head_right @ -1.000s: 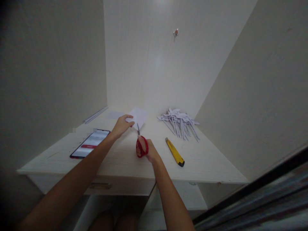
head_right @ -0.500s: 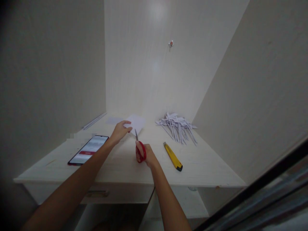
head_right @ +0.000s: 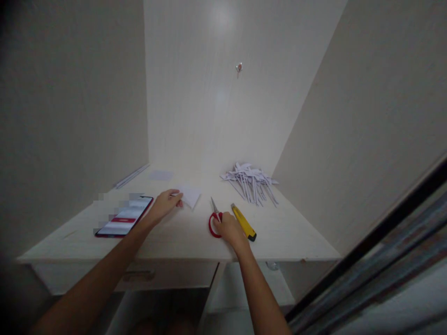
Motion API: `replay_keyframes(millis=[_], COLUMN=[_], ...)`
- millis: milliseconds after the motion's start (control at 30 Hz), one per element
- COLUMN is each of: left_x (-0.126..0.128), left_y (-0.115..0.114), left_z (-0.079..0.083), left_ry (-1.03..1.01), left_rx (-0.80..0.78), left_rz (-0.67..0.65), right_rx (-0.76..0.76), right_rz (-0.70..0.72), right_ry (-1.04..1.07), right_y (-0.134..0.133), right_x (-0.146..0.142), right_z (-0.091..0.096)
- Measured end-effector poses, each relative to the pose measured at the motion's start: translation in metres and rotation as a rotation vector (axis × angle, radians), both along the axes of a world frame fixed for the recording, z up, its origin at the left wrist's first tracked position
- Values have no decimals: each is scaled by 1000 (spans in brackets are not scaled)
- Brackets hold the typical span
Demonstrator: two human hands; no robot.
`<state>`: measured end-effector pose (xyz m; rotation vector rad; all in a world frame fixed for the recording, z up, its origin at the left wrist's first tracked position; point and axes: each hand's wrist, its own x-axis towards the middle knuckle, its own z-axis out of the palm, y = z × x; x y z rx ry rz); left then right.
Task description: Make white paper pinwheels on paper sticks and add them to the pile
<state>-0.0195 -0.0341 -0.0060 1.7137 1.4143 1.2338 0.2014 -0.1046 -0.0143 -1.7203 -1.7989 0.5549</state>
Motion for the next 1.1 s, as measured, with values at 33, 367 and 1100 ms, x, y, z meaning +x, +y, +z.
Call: replay_keyframes(millis=[33,367,1100], left_x=[-2,-19,-37], left_y=[-8,-92,-110], left_z=[-2,-13,-27], left_ry=[9,137,840], left_rx=[-14,-234,402], left_rz=[-14,-299,-489], right_rx=[10,70,346], right_rz=[-45,-182,87], right_ry=[-74,-551,-228], right_y=[0,6,-4], right_x=[-1,-21,-60], right_z=[0,0,-31])
